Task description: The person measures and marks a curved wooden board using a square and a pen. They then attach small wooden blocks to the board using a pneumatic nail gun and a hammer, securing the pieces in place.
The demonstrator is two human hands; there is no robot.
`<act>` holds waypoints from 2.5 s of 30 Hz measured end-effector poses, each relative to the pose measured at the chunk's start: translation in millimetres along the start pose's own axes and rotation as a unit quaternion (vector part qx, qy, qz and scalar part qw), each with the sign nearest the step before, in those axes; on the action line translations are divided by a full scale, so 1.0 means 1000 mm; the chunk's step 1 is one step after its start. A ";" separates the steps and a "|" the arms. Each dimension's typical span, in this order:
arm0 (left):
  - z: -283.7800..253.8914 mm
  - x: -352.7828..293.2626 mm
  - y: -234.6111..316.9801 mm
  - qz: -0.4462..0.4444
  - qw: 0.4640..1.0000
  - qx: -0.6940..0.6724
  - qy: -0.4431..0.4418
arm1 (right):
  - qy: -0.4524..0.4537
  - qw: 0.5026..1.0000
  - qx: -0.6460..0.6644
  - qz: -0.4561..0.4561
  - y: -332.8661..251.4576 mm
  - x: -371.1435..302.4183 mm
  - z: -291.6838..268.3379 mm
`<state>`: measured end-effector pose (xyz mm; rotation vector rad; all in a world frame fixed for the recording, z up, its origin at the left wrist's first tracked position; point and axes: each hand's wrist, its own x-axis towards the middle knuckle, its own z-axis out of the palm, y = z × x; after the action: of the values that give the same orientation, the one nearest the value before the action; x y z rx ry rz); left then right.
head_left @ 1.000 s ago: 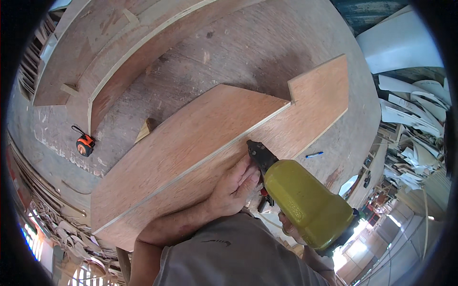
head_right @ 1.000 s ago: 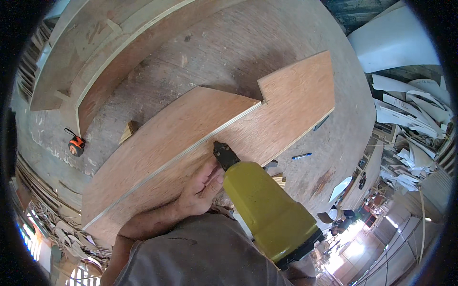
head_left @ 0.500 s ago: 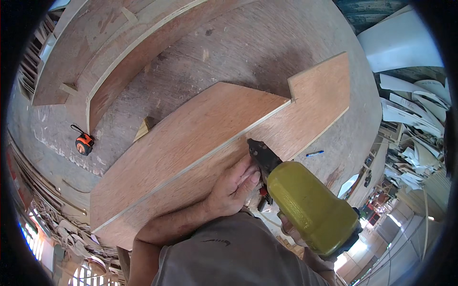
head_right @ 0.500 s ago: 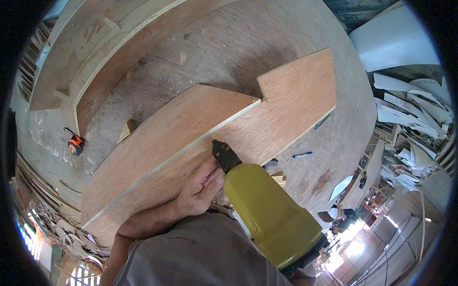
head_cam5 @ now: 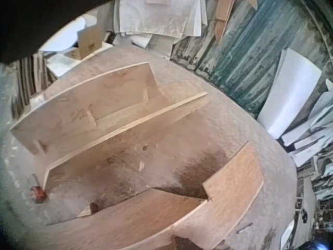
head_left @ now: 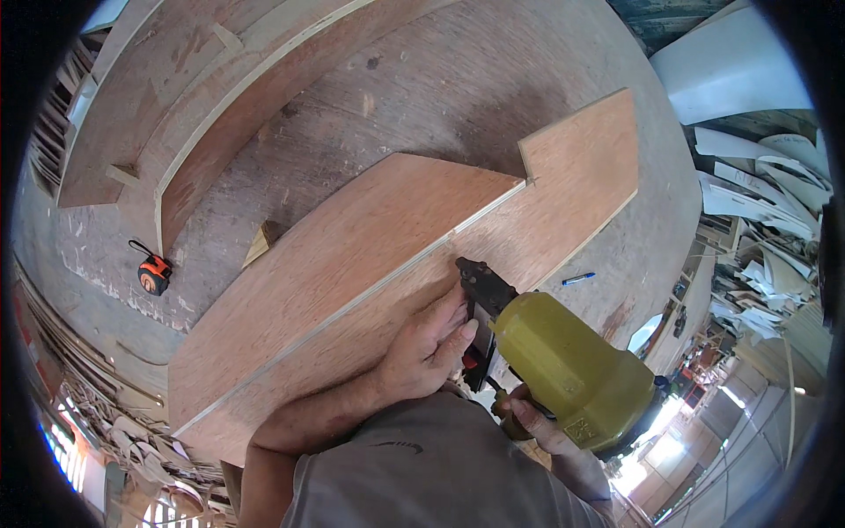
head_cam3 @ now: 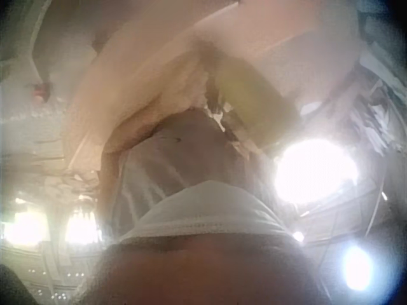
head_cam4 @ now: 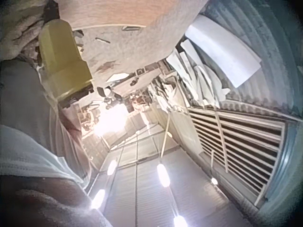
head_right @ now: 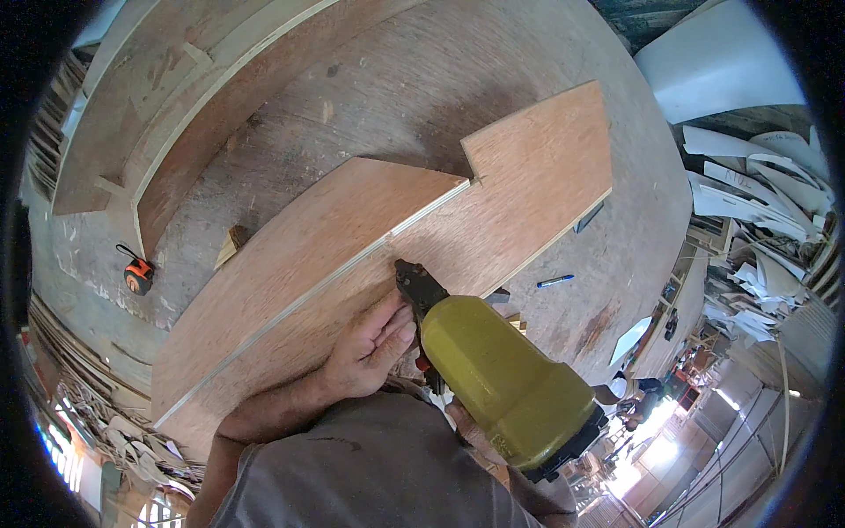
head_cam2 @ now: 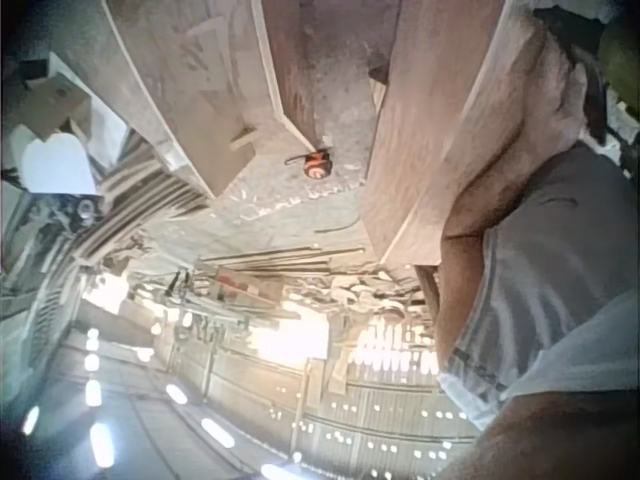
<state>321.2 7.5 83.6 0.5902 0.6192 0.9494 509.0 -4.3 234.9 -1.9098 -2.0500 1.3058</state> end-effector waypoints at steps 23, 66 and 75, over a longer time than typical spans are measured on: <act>-0.002 -0.001 -0.006 -0.014 1.000 0.016 0.013 | -0.003 1.000 0.014 0.020 0.000 -0.002 -0.006; -0.002 -0.012 0.001 0.048 0.998 -0.023 0.026 | 0.025 0.998 0.023 0.054 -0.016 -0.028 -0.010; -0.011 -0.044 0.044 0.086 0.958 0.260 0.081 | 0.285 0.892 0.296 0.189 0.054 -0.075 0.012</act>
<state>270.0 -9.0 116.8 1.0534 0.9910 1.0067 562.6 -80.5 231.9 -2.0801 -0.9015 1.0576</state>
